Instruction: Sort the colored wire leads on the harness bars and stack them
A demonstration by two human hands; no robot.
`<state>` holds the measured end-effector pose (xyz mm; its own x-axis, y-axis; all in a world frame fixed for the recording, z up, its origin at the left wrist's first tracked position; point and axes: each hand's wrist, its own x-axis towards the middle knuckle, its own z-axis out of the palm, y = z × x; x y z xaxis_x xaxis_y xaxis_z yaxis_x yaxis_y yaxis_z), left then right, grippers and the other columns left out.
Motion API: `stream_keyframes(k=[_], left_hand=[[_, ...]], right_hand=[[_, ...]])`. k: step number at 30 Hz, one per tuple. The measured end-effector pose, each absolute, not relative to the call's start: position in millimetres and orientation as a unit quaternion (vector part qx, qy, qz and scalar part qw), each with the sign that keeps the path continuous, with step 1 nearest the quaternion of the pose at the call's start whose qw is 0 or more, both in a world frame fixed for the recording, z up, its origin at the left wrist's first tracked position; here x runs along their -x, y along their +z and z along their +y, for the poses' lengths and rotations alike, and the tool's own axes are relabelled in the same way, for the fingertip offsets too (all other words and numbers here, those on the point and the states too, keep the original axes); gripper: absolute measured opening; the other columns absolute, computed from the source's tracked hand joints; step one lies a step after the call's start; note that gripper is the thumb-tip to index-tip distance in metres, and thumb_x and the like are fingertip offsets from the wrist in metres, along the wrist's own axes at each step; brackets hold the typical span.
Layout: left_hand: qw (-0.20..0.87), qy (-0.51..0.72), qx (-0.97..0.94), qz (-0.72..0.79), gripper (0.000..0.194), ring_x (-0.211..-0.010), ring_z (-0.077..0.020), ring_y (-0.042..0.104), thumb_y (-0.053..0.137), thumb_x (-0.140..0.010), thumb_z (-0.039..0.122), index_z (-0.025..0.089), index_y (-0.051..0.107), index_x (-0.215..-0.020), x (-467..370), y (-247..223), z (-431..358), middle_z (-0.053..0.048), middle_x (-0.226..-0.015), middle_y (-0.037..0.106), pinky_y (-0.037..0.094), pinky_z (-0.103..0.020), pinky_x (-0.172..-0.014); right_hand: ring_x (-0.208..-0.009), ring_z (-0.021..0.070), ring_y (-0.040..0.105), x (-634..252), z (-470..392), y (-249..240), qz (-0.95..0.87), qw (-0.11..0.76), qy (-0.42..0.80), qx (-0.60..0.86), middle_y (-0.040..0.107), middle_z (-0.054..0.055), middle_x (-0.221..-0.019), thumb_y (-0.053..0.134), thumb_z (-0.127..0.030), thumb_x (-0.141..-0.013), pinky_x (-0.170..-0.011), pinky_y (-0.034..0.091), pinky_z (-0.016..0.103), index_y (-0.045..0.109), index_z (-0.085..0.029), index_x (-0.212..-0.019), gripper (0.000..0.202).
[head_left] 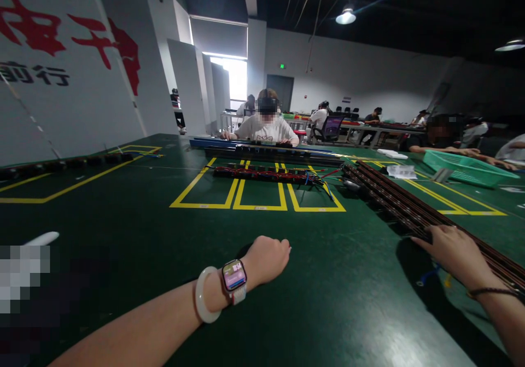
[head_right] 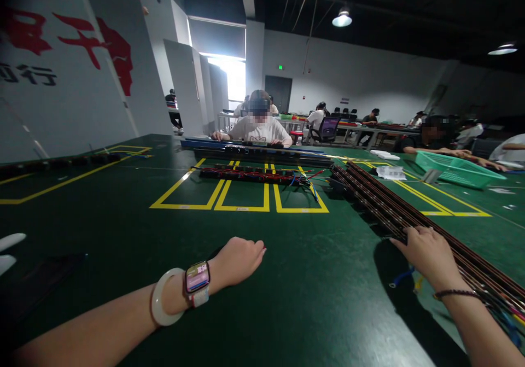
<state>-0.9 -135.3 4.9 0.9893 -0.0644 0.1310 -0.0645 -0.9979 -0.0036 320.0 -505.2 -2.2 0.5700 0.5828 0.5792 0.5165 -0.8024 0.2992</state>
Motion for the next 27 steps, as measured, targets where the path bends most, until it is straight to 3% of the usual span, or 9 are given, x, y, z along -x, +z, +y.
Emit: stream_keyframes(k=[3,7,12,16,19,23,25,27], left_hand=[[-0.002,0.061,-0.997,-0.036,0.037,-0.053,-0.0102,0.056,0.024,-0.097,0.03,0.014,0.056,-0.085,0.9,5.3,-135.3,-0.002,-0.068,0.06,0.038,-0.019,-0.047],[-0.021,0.059,-0.998,-0.025,0.037,-0.054,-0.0116,0.058,0.024,-0.097,0.029,0.013,0.056,-0.087,0.5,7.7,-137.0,-0.004,-0.068,0.06,0.04,-0.021,-0.049],[-0.028,0.053,-0.998,-0.029,0.036,-0.056,-0.0131,0.059,0.024,-0.096,0.029,0.014,0.055,-0.086,-0.2,9.0,-137.6,-0.004,-0.068,0.061,0.042,-0.022,-0.05],[-0.029,0.043,-0.998,-0.029,0.036,-0.059,-0.013,0.06,0.023,-0.096,0.028,0.014,0.055,-0.088,0.2,9.9,-136.6,-0.004,-0.071,0.061,0.043,-0.022,-0.052],[-0.014,0.028,-0.999,-0.025,0.037,-0.059,-0.0118,0.059,0.023,-0.097,0.03,0.014,0.055,-0.089,0.4,10.8,-135.5,-0.004,-0.071,0.061,0.043,-0.021,-0.053],[0.013,0.028,-0.999,-0.019,0.038,-0.053,-0.0114,0.056,0.022,-0.096,0.032,0.015,0.055,-0.087,0.0,12.4,-134.0,-0.002,-0.067,0.058,0.041,-0.022,-0.049],[0.02,0.024,-0.999,-0.02,0.037,-0.053,-0.0111,0.055,0.023,-0.096,0.032,0.016,0.055,-0.086,0.0,13.0,-133.4,-0.001,-0.067,0.058,0.039,-0.021,-0.048],[0.024,0.017,-0.999,-0.018,0.037,-0.052,-0.0105,0.054,0.024,-0.096,0.032,0.015,0.055,-0.087,0.0,12.8,-132.9,-0.002,-0.067,0.058,0.038,-0.02,-0.047]], right_hand=[[-0.094,0.0349,0.059,-310.1,-476.0,24.8,0.356,0.054,0.328,-0.873,0.065,0.02,-0.094,0.047,-0.057,-0.077,-0.084,0.043,0.047,0.061,-0.018,-0.091,0.044],[-0.102,0.0265,0.058,-293.0,-409.2,66.7,0.471,-0.011,0.236,-0.85,0.063,0.014,-0.108,0.049,-0.054,-0.081,-0.092,0.041,0.04,0.059,-0.016,-0.11,0.049],[-0.105,0.0262,0.055,-292.9,-313.3,86.3,0.548,0.03,0.192,-0.813,0.061,0.014,-0.111,0.051,-0.048,-0.084,-0.094,0.038,0.039,0.061,-0.014,-0.11,0.043],[-0.111,0.03,0.05,-308.4,-248.6,74.7,0.519,0.07,0.2,-0.828,0.058,0.02,-0.115,0.059,-0.03,-0.082,-0.1,0.031,0.041,0.061,-0.008,-0.11,0.035],[-0.11,0.0267,0.051,-320.3,-210.6,58.5,0.517,0.065,0.185,-0.833,0.058,0.019,-0.115,0.053,-0.02,-0.085,-0.097,0.032,0.037,0.058,-0.008,-0.116,0.033],[-0.102,0.0214,0.055,-329.9,-177.8,35.3,0.517,0.052,0.161,-0.839,0.06,0.014,-0.112,0.041,-0.033,-0.094,-0.088,0.039,0.031,0.06,-0.015,-0.114,0.033],[-0.105,0.0248,0.053,-332.5,-170.7,26.8,0.503,0.053,0.157,-0.848,0.059,0.015,-0.112,0.046,-0.041,-0.091,-0.09,0.038,0.035,0.063,-0.015,-0.105,0.035],[-0.109,0.029,0.05,-335.2,-169.6,22.7,0.483,0.056,0.16,-0.859,0.057,0.019,-0.114,0.052,-0.039,-0.087,-0.093,0.035,0.04,0.063,-0.012,-0.103,0.033]])
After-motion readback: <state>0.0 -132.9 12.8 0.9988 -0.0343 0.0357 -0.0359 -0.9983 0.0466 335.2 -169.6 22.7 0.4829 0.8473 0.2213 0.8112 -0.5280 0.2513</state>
